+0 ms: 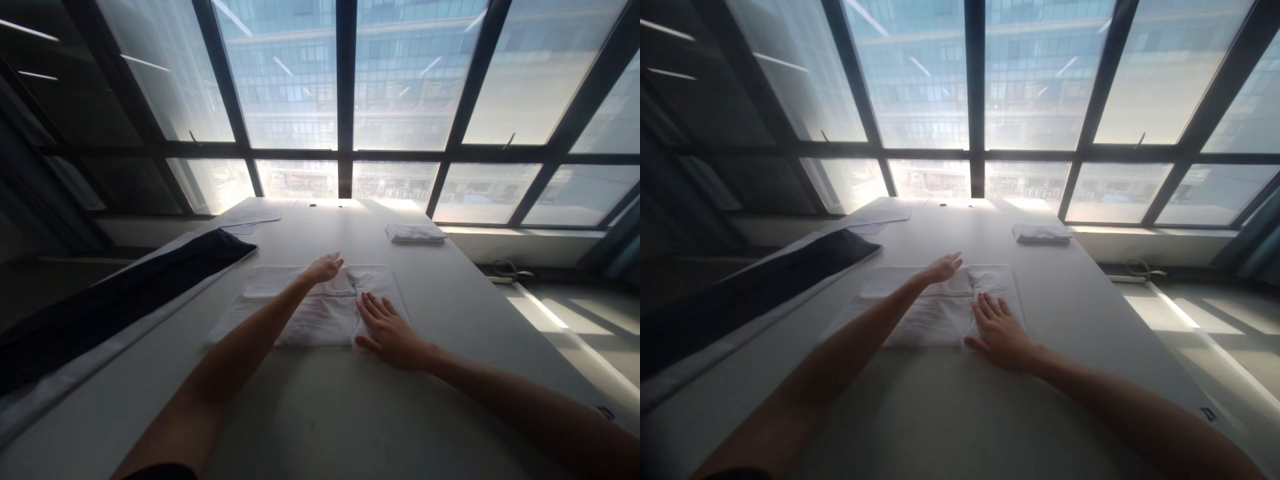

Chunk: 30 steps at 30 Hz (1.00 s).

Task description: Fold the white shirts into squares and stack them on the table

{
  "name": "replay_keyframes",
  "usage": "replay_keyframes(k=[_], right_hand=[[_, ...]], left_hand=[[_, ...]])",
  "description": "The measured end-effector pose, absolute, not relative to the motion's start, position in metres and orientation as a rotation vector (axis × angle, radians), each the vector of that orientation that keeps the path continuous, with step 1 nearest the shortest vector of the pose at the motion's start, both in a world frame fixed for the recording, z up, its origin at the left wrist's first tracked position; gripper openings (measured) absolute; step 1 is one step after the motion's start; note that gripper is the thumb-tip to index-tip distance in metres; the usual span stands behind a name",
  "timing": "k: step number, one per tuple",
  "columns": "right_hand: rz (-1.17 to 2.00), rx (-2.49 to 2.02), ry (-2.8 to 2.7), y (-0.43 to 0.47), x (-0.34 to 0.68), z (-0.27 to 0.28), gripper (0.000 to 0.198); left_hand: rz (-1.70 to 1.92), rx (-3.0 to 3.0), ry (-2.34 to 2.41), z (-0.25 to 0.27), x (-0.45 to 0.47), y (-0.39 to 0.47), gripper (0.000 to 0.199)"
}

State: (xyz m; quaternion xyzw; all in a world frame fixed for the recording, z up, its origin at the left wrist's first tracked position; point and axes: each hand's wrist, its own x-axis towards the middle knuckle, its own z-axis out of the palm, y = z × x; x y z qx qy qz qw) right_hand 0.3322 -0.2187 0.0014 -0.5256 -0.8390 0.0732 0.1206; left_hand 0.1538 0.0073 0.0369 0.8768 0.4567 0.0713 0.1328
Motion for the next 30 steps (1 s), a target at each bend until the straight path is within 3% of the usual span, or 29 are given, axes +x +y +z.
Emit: replay_keyframes(k=[5, 12, 18, 22, 30], right_hand=[[0.341, -1.561, -2.329, -0.191, 0.338, -0.001, 0.070], [0.260, -1.747, -2.294, -0.118, 0.328, -0.005, 0.069], [0.196, -1.922, -2.217, -0.071, 0.329, -0.007, 0.062], [0.109, -1.975, -2.137, -0.058, 0.336, -0.016, 0.057], [0.061, -1.926, -2.096, -0.056, 0.342, -0.027, 0.053]], left_hand=[[0.216, 2.598, 1.440, 0.031, 0.050, -0.015, 0.064], [0.144, 2.421, 1.901, -0.009, -0.070, -0.054, 0.065], [0.470, 2.224, 1.875, 0.009, -0.089, -0.047, 0.062], [0.700, 1.773, 1.770, 0.035, -0.102, -0.045, 0.063], [0.589, 1.429, 1.675, 0.050, -0.115, -0.044, 0.051]])
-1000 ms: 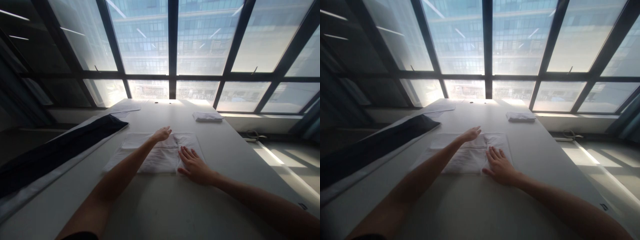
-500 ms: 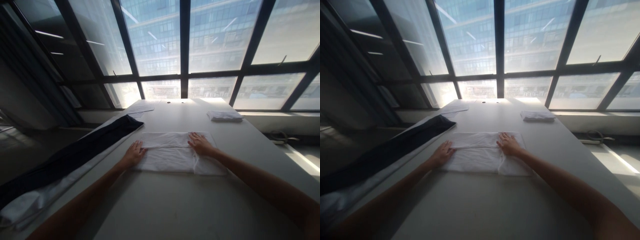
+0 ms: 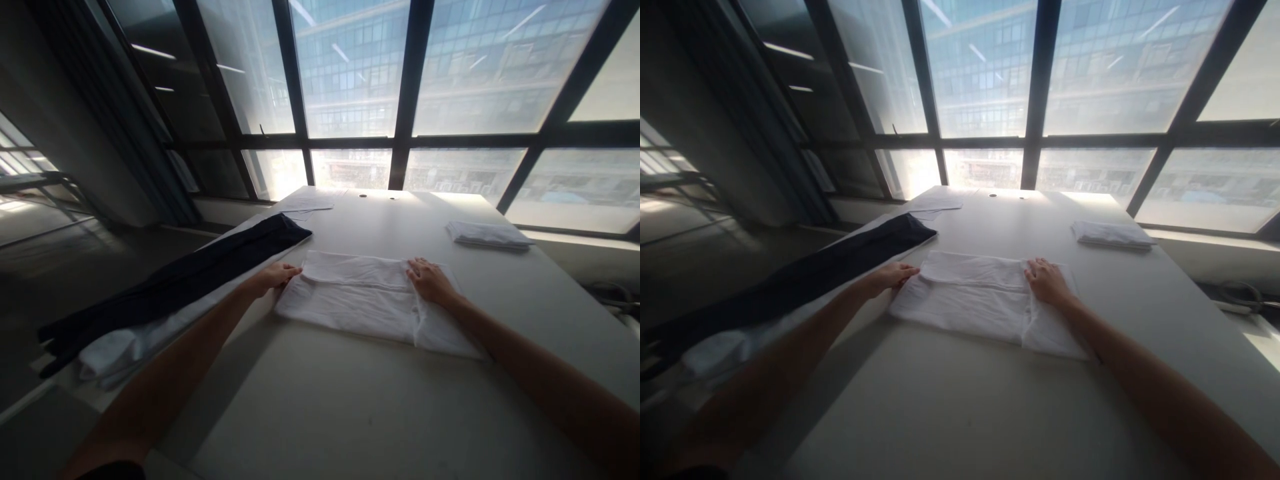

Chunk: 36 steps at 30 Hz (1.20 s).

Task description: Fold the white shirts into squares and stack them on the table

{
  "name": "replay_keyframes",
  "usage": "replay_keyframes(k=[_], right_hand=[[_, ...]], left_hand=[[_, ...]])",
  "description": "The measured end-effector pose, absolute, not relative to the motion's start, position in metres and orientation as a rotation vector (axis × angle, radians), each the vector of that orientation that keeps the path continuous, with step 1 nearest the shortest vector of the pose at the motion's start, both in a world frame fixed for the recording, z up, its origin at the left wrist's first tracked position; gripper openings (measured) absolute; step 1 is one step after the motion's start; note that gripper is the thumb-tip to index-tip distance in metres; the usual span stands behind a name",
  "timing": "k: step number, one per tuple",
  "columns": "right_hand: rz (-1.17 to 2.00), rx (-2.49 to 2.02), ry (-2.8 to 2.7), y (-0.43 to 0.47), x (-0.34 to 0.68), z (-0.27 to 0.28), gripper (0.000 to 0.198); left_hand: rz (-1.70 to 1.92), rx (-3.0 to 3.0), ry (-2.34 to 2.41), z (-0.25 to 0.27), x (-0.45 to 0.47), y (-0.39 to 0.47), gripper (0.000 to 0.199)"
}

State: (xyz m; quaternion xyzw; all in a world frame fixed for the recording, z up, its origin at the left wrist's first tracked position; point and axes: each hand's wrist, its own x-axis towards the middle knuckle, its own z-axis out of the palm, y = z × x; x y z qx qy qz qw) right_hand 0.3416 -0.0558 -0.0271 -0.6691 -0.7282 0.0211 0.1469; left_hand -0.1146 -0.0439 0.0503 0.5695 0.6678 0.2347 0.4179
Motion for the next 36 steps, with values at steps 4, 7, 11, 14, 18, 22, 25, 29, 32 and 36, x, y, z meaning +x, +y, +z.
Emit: replay_keyframes(k=[4, 7, 11, 14, 18, 22, 25, 29, 32, 36], right_hand=[[0.039, -1.904, -2.093, -0.058, 0.339, -0.022, 0.051], [0.026, -1.892, -2.099, -0.061, 0.336, -0.019, 0.051], [0.025, -1.876, -2.090, -0.063, 0.334, -0.016, 0.049], [0.030, -1.878, -2.080, -0.066, 0.333, -0.013, 0.049], [0.037, -1.870, -2.082, -0.069, 0.332, -0.010, 0.048], [0.042, -1.872, -2.065, -0.070, 0.331, -0.008, 0.047], [0.067, -1.885, -2.048, -0.068, 0.330, -0.009, 0.047], [0.081, -1.882, -2.032, -0.066, 0.330, -0.011, 0.048], [0.055, -1.862, -2.027, -0.066, 0.329, -0.011, 0.046], [0.038, -1.857, -2.028, -0.067, 0.329, -0.010, 0.042]], left_hand=[[0.669, 1.342, 1.482, 0.043, -0.100, -0.045, 0.056], [0.792, 1.365, 1.434, 0.043, -0.088, -0.044, 0.058], [0.937, 1.572, 1.446, 0.065, -0.074, -0.040, 0.057], [0.900, 1.674, 1.310, 0.092, -0.053, -0.039, 0.055], [0.724, 1.880, 1.314, 0.112, 0.003, -0.041, 0.051], [0.499, 2.071, 1.356, 0.093, 0.072, -0.045, 0.067], [0.330, 2.286, 1.313, 0.066, 0.110, -0.052, 0.055], [0.181, 2.439, 1.431, 0.046, 0.130, -0.063, 0.037], [0.196, 2.453, 1.462, 0.045, 0.130, -0.065, 0.034], [0.215, 2.487, 1.394, 0.048, 0.131, -0.068, 0.032]])
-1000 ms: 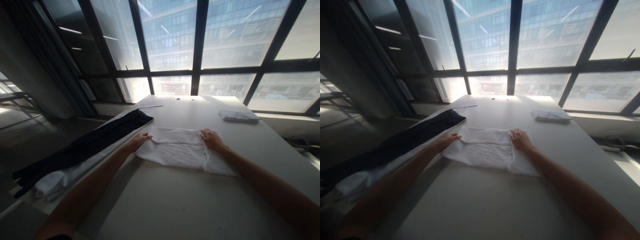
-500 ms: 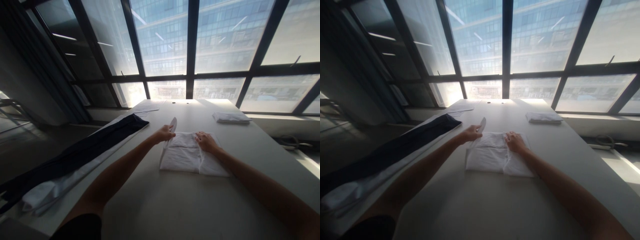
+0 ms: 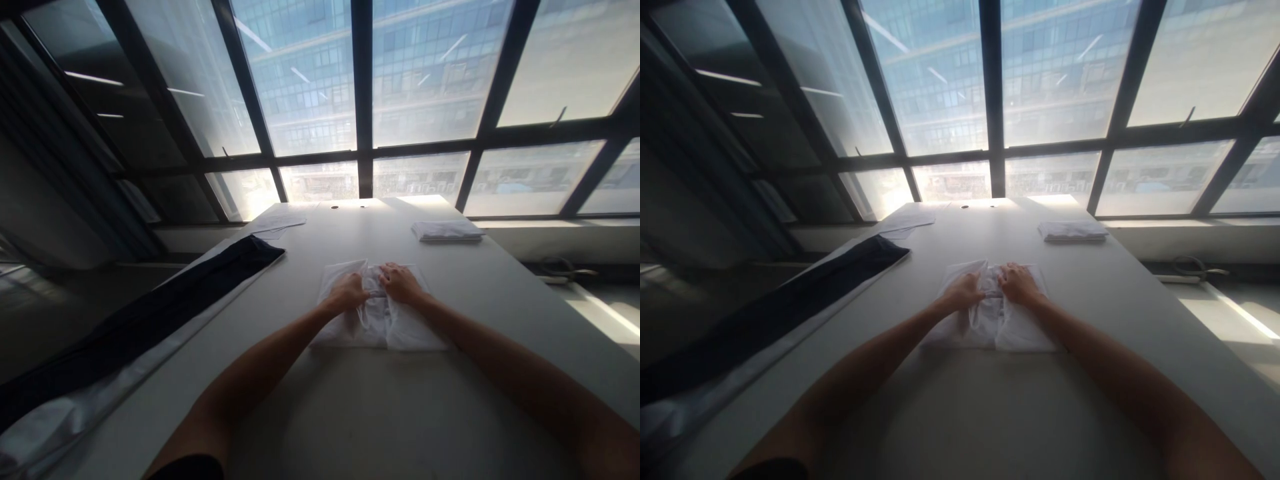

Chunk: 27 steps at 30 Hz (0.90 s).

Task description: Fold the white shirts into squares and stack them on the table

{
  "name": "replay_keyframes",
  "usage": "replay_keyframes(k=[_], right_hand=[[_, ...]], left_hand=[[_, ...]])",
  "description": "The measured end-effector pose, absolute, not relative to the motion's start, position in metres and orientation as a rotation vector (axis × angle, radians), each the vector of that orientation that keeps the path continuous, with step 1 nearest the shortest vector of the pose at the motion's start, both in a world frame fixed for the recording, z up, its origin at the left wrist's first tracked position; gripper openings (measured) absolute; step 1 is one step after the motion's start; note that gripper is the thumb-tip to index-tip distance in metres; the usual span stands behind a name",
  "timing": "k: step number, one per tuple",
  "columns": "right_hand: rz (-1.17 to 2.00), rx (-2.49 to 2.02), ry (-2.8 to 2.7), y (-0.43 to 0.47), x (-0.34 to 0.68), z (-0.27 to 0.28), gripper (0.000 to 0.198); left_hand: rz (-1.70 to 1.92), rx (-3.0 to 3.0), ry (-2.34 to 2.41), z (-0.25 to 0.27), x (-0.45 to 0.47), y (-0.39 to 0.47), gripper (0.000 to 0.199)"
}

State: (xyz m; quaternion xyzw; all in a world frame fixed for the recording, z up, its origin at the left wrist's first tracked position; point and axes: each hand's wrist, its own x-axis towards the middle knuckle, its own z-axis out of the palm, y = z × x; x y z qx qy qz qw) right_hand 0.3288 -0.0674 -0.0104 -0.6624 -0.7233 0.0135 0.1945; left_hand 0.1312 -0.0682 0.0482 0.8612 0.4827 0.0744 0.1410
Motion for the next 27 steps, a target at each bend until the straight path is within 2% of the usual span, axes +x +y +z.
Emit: replay_keyframes(k=[4, 9, 17, 21, 24, 27], right_hand=[[0.026, -1.848, -2.033, -0.068, 0.329, -0.011, 0.042], [0.056, -1.861, -2.028, -0.068, 0.330, -0.010, 0.043], [0.063, -1.885, -2.030, -0.069, 0.329, -0.008, 0.043], [0.046, -1.874, -2.046, -0.070, 0.328, -0.006, 0.043], [0.037, -1.863, -2.047, -0.070, 0.328, -0.007, 0.042], [0.050, -1.849, -2.031, -0.068, 0.329, -0.009, 0.043]], left_hand=[[0.126, 2.506, 1.414, 0.044, 0.136, -0.077, 0.035], [0.216, 2.503, 1.452, 0.040, 0.140, -0.080, 0.040], [0.110, 2.556, 1.476, 0.043, 0.141, -0.078, 0.022], [0.178, 2.590, 1.348, 0.043, 0.136, -0.067, 0.042], [0.381, 2.705, 1.314, 0.033, 0.132, -0.054, 0.044], [0.334, 2.833, 1.241, 0.014, 0.129, -0.043, 0.053]])
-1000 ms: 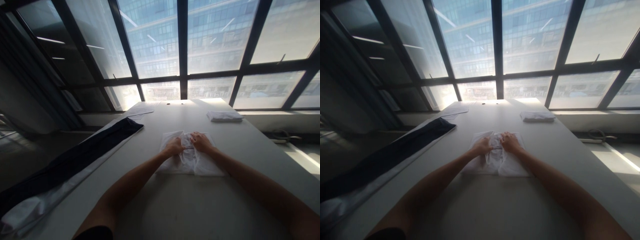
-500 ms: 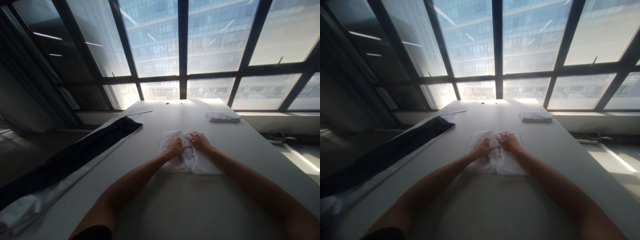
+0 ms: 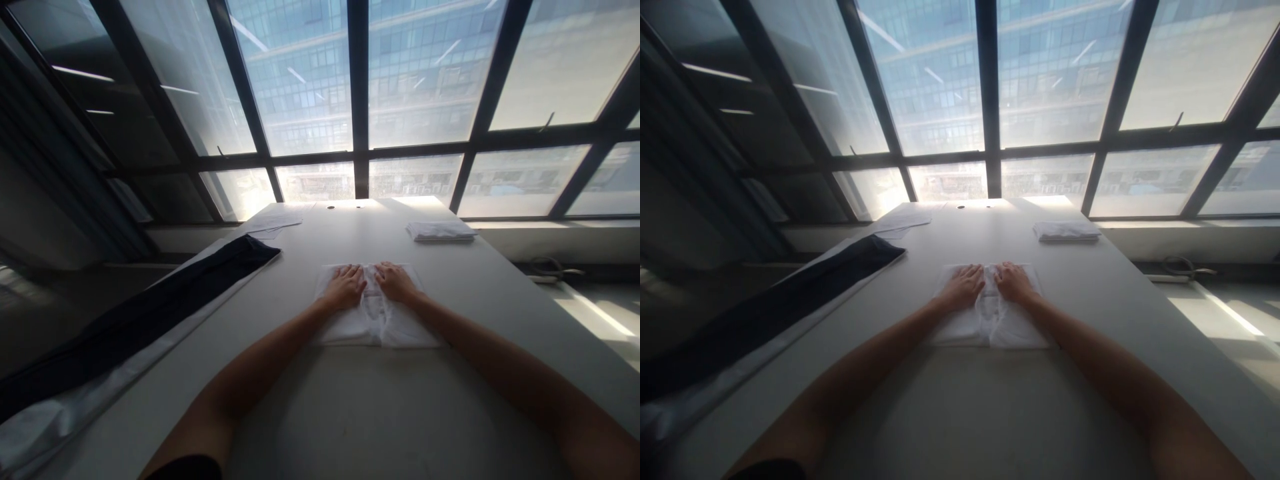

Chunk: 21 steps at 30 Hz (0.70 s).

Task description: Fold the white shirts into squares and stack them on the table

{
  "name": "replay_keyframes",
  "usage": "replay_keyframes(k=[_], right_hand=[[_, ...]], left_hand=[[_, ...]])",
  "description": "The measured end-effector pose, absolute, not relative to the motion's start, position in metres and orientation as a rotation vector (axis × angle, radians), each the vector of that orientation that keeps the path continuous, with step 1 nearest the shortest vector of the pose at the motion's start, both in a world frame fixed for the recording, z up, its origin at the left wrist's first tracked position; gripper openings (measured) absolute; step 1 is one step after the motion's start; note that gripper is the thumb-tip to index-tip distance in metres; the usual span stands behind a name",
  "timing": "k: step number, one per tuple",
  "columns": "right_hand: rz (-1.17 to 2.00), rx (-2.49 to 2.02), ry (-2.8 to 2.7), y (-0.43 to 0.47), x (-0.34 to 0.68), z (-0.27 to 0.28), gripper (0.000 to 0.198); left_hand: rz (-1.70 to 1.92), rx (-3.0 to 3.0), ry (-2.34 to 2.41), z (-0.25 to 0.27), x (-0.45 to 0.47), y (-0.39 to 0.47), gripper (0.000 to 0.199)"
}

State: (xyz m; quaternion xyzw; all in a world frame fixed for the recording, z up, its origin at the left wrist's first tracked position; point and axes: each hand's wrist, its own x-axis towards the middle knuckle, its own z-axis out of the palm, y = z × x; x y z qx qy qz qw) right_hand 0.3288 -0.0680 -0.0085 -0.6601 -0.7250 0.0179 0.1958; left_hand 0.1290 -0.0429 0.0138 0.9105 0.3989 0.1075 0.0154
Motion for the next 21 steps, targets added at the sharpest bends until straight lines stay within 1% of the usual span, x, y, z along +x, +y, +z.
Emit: replay_keyframes(k=[2, 4, 8, 13, 17, 21], right_hand=[[0.088, -1.849, -2.013, -0.063, 0.331, -0.008, 0.044], [0.124, -1.855, -1.996, -0.056, 0.336, -0.006, 0.044], [0.137, -1.864, -1.981, -0.037, 0.346, 0.002, 0.040], [0.286, -1.860, -1.971, -0.022, 0.349, 0.011, 0.033], [0.272, -1.947, -1.914, -0.022, 0.345, 0.012, 0.030], [0.197, -1.983, -1.893, -0.026, 0.338, 0.013, 0.030]], left_hand=[[0.228, 2.849, 1.224, 0.002, 0.128, -0.039, 0.060], [0.196, 2.849, 1.223, -0.004, 0.128, -0.038, 0.062], [0.215, 2.860, 1.209, -0.004, 0.127, -0.041, 0.061], [0.210, 2.868, 1.176, 0.002, 0.126, -0.044, 0.060], [0.176, 2.880, 1.114, 0.007, 0.126, -0.052, 0.058], [0.114, 2.875, 1.028, 0.011, 0.124, -0.068, 0.067]])
